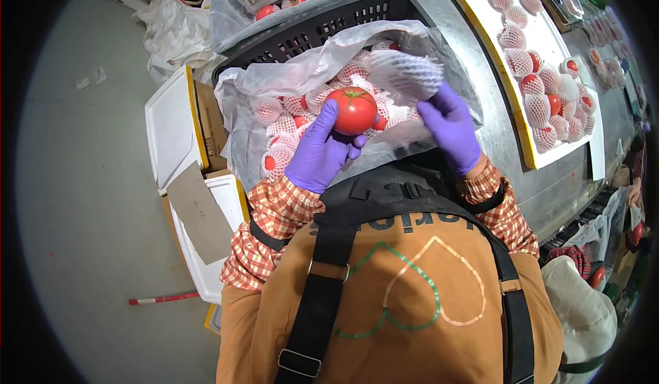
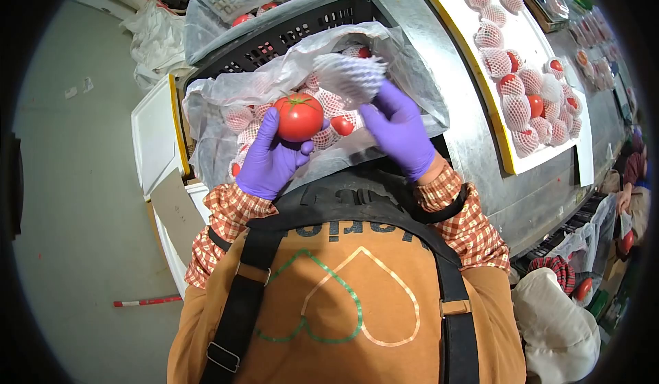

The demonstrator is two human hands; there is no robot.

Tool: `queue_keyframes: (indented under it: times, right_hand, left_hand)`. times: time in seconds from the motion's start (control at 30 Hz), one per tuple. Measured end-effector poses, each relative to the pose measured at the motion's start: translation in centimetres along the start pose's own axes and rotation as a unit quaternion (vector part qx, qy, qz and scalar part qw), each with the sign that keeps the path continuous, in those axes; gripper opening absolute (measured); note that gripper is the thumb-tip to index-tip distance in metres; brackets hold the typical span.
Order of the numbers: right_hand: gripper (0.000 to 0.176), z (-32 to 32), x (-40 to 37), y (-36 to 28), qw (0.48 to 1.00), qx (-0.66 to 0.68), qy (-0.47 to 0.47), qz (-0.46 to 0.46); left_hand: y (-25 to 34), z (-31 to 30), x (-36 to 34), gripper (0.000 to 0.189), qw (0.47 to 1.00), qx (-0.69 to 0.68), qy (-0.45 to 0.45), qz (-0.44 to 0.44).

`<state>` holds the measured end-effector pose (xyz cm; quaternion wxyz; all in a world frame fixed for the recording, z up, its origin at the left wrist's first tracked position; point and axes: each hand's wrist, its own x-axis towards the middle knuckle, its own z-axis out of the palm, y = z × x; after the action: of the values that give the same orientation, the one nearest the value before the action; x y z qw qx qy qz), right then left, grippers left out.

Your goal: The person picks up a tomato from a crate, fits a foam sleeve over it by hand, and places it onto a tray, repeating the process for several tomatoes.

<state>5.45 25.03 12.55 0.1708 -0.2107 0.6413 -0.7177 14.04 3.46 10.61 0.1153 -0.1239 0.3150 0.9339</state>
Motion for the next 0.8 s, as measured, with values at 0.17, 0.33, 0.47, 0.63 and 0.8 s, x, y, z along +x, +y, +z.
queue_keyframes:
  times: [0.17,0.33,0.47,0.63,0.8]
  right_hand:
    - [0.060,2.0,0.4,-0.6,0.945,-0.225,-0.122,-0.205]
    - [0.070,1.8,0.5,0.6,0.935,-0.242,-0.106,-0.235]
    - [0.069,1.1,0.0,-0.4,0.995,-0.023,-0.096,-0.013]
    - [0.067,0.9,-0.3,-0.1,0.936,0.326,-0.049,0.126]
    - [0.070,0.3,-0.7,0.0,0.924,0.331,-0.069,0.176]
  left_hand:
    - [-0.3,2.9,0.2,0.074,0.978,0.204,0.030,-0.026]
    - [-0.6,2.7,0.3,0.074,0.959,0.275,0.053,-0.037]
    - [0.0,1.9,0.3,0.059,0.943,0.329,0.052,0.003]
    - [-0.1,0.2,1.3,0.033,0.933,0.332,0.132,0.036]
    - [-1.8,0.2,1.8,0.044,0.985,0.162,0.001,-0.065]
